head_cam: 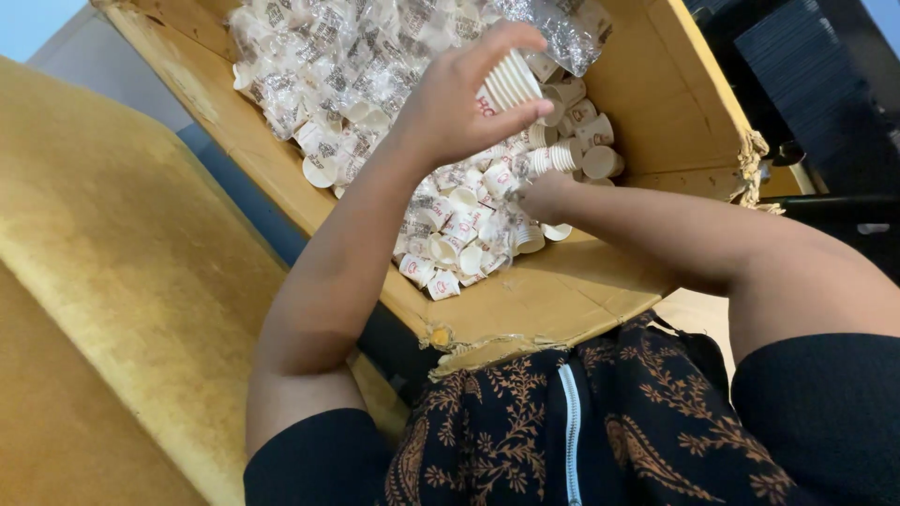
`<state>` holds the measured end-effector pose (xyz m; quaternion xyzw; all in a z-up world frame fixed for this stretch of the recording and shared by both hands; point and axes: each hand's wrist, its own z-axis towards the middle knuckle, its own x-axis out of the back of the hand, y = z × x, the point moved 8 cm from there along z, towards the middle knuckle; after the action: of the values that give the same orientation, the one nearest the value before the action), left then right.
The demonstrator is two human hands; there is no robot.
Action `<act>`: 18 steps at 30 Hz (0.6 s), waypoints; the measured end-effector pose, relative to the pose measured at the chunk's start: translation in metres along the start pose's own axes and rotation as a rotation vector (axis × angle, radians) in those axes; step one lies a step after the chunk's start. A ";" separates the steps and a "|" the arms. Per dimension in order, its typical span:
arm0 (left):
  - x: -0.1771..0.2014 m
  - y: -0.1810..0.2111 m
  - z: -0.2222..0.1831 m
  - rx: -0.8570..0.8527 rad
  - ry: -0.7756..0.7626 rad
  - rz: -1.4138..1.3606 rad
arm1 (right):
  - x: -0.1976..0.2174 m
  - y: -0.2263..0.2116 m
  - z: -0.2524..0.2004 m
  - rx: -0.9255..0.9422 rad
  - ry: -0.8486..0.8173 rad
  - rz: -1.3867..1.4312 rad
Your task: Sorting and stacking small paper cups from a large box onto a table.
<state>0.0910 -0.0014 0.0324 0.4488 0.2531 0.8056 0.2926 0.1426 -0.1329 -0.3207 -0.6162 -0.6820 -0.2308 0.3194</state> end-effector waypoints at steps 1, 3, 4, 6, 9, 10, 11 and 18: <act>-0.008 0.007 -0.003 -0.150 -0.006 0.067 | -0.011 0.007 0.010 -0.031 0.046 -0.035; -0.014 0.001 -0.005 -0.108 -0.037 0.079 | 0.026 0.009 -0.013 -0.043 0.038 -0.096; -0.017 -0.005 -0.004 -0.074 -0.072 0.096 | 0.047 0.011 -0.023 -0.058 0.040 -0.158; -0.009 -0.005 0.001 -0.073 -0.031 0.078 | 0.103 0.029 -0.030 -0.133 0.328 0.054; 0.005 -0.005 -0.001 0.000 0.081 0.061 | 0.197 0.053 -0.094 -0.211 0.864 0.418; 0.014 -0.007 -0.002 0.059 0.147 0.066 | 0.230 0.064 -0.129 -0.225 1.120 0.568; 0.016 -0.008 -0.004 0.058 0.149 0.067 | 0.235 0.067 -0.131 -0.225 1.121 0.567; 0.023 -0.053 -0.009 0.323 0.116 0.297 | 0.248 0.048 -0.157 -0.114 1.240 0.308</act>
<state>0.0866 0.0501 0.0061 0.4751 0.3262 0.8133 0.0799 0.2048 -0.0657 -0.0373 -0.4753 -0.2611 -0.5318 0.6505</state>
